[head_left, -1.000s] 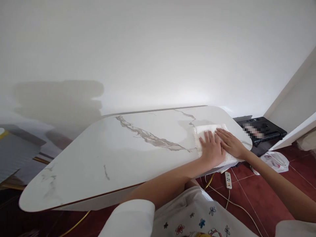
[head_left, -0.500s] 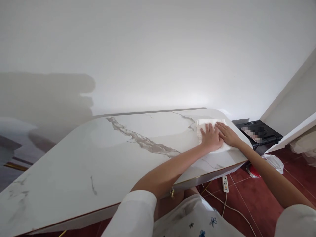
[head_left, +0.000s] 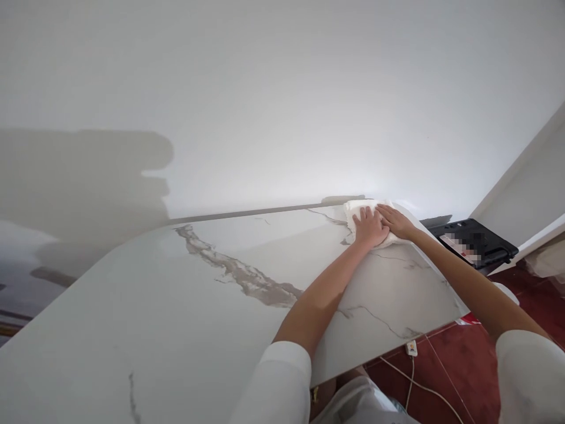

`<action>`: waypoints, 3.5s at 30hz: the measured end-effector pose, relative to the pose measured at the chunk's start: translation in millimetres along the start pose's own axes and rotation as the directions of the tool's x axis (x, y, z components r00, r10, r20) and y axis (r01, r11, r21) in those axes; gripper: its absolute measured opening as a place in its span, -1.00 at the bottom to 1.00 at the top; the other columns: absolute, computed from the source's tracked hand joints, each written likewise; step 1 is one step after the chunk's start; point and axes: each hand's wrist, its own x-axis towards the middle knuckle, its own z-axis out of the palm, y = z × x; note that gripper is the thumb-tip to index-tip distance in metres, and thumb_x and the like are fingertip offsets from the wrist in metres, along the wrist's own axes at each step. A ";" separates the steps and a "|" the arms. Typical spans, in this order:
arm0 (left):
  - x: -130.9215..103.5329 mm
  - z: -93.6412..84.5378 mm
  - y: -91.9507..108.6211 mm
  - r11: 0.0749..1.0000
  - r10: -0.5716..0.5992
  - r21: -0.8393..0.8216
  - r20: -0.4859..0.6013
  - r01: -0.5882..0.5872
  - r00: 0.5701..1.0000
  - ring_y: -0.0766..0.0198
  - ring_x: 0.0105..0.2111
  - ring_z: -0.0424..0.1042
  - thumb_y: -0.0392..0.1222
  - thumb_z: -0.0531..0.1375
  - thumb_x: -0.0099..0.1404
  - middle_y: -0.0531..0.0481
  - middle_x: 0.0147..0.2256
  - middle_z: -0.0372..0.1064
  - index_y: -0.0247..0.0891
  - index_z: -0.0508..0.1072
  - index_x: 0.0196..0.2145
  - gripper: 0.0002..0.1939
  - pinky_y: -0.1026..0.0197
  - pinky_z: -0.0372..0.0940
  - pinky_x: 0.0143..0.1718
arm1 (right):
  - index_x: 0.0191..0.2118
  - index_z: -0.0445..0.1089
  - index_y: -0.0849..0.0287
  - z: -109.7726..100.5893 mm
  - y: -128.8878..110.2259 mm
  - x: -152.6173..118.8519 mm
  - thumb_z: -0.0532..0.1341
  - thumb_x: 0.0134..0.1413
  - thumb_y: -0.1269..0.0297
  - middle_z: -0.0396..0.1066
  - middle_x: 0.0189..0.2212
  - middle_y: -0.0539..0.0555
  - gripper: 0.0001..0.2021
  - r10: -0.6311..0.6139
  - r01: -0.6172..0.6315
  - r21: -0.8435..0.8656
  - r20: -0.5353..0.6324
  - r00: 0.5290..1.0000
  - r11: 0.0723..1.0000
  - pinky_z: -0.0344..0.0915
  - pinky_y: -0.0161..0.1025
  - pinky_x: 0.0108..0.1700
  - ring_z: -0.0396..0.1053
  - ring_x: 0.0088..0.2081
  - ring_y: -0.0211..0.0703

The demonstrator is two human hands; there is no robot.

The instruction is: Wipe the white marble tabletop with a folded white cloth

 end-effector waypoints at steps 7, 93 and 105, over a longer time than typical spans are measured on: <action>23.4 -4.3 -23.1 0.998 -0.054 0.015 -0.027 0.055 0.998 -0.07 0.33 -0.16 -0.02 -0.14 0.35 -0.23 0.33 -0.09 -0.31 0.14 0.25 -0.42 -0.22 -0.09 0.25 | 0.34 0.03 0.05 11.9 5.1 43.7 -0.19 0.31 0.05 0.04 0.33 0.05 -0.45 -0.072 0.074 0.074 -0.019 0.997 0.995 -0.02 0.08 0.32 -0.05 0.34 0.00; -53.5 9.6 70.6 0.994 0.109 -0.023 0.046 -0.108 0.993 -0.13 0.35 -0.24 0.01 -0.12 0.33 -0.27 0.35 -0.15 -0.37 0.05 0.30 -0.33 -0.27 -0.15 0.26 | 0.33 0.05 0.14 -17.7 19.6 -100.1 -0.22 0.32 0.00 0.07 0.31 0.18 -0.42 -0.033 0.032 -0.002 -0.059 0.998 0.999 0.00 0.13 0.32 -0.03 0.33 0.04; 17.8 9.4 27.1 0.999 0.036 -0.014 0.026 -0.036 0.999 -0.09 0.35 -0.23 -0.02 -0.17 0.35 -0.24 0.35 -0.16 -0.35 0.05 0.30 -0.36 -0.24 -0.18 0.27 | 0.32 0.07 0.08 0.8 40.2 -6.7 -0.20 0.30 -0.01 0.06 0.32 0.07 -0.42 0.040 -0.038 0.030 -0.044 0.998 0.999 -0.02 0.07 0.33 -0.04 0.34 0.03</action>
